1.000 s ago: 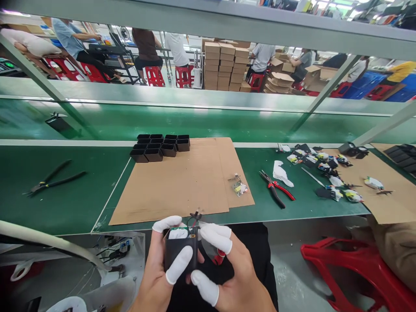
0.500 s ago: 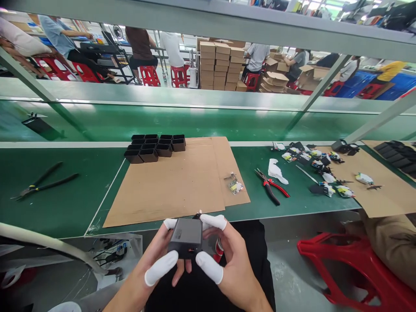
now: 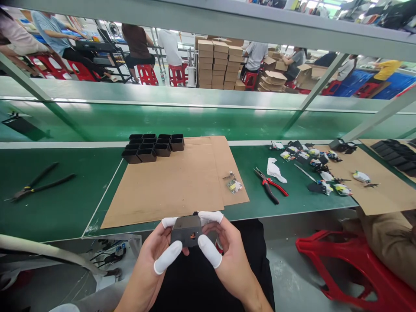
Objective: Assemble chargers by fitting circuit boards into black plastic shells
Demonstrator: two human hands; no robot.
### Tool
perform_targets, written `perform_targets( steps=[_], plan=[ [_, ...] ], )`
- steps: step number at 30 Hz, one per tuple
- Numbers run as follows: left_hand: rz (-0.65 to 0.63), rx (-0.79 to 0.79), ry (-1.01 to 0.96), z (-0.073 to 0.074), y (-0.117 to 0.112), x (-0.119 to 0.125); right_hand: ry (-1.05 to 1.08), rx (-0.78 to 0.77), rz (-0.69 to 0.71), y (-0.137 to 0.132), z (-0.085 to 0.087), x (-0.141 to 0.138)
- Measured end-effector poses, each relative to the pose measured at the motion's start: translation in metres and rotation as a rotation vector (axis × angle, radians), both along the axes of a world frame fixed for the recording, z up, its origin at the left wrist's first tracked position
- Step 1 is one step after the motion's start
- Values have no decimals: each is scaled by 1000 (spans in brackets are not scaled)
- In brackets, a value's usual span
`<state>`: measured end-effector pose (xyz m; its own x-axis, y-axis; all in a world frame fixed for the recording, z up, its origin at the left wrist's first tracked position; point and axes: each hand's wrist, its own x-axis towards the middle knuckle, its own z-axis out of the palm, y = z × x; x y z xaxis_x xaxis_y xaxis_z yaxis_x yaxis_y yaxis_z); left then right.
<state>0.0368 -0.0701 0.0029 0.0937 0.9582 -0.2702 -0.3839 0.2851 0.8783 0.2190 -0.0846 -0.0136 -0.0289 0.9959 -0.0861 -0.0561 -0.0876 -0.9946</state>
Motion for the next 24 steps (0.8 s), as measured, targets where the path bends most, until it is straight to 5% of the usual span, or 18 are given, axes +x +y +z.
perform_targets(
  steps=[8,16,19,24],
  plan=[
    [46,-121,-86,-1,-12,10,-13,-5,25,11,4,0],
    [62,-282,-219,-22,-10,6,-2,108,69,25,-6,2],
    [120,-108,-61,-33,12,2,-40,206,18,36,-18,1],
    [330,462,594,-55,66,-8,-215,330,-134,60,-39,-10]
  ],
)
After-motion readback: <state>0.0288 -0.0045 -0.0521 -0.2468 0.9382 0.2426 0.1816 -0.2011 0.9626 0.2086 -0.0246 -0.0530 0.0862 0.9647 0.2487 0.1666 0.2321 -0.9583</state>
